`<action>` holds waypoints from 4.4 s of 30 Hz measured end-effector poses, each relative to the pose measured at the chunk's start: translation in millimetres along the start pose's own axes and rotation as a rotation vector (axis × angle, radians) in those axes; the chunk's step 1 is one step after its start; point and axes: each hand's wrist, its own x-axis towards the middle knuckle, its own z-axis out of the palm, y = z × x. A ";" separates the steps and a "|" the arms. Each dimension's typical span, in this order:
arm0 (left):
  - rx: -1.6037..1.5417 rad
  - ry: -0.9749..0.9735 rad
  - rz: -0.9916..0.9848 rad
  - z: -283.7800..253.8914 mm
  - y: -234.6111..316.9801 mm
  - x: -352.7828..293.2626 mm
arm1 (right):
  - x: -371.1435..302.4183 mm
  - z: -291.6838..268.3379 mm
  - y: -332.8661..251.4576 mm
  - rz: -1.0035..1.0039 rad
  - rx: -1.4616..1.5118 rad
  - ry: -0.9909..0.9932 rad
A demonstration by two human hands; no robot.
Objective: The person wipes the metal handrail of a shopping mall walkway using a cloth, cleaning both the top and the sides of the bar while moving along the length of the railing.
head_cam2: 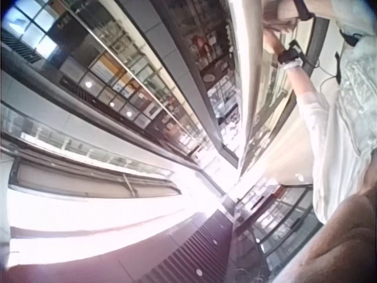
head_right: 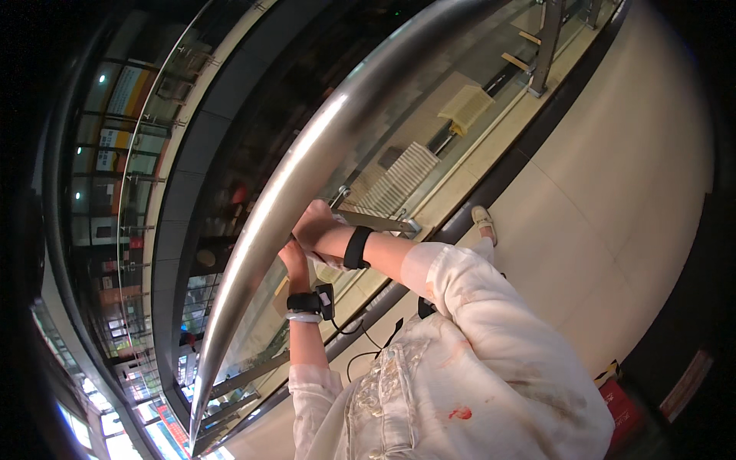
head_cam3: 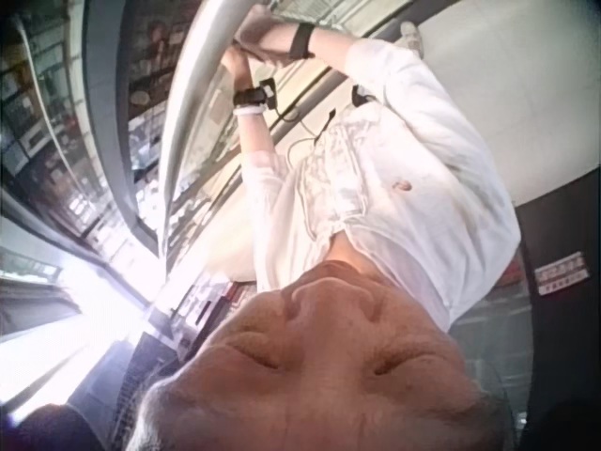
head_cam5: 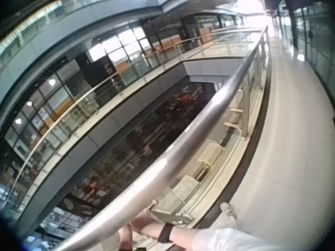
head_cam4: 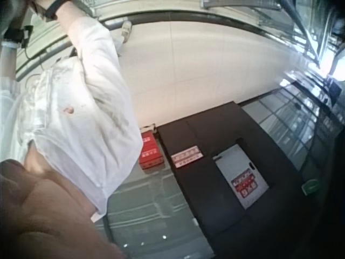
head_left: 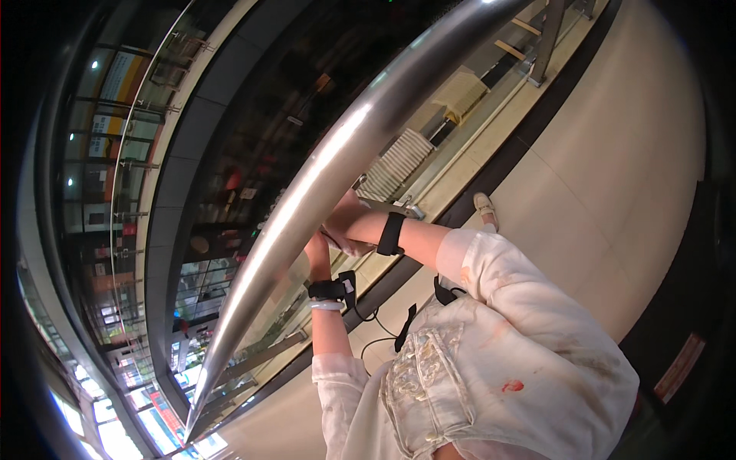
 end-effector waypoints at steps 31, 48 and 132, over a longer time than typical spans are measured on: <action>-1.878 0.857 -0.136 -169.8 32.2 -69.0 | -88.8 -25.7 58.8 0.020 0.450 -0.256; -0.937 0.602 -0.164 -88.0 76.0 -118.6 | -39.7 56.6 -10.1 -0.486 0.044 -0.487; -0.787 0.434 -0.108 -759.4 -559.7 -240.6 | 25.7 773.1 -627.5 -0.141 0.709 -0.527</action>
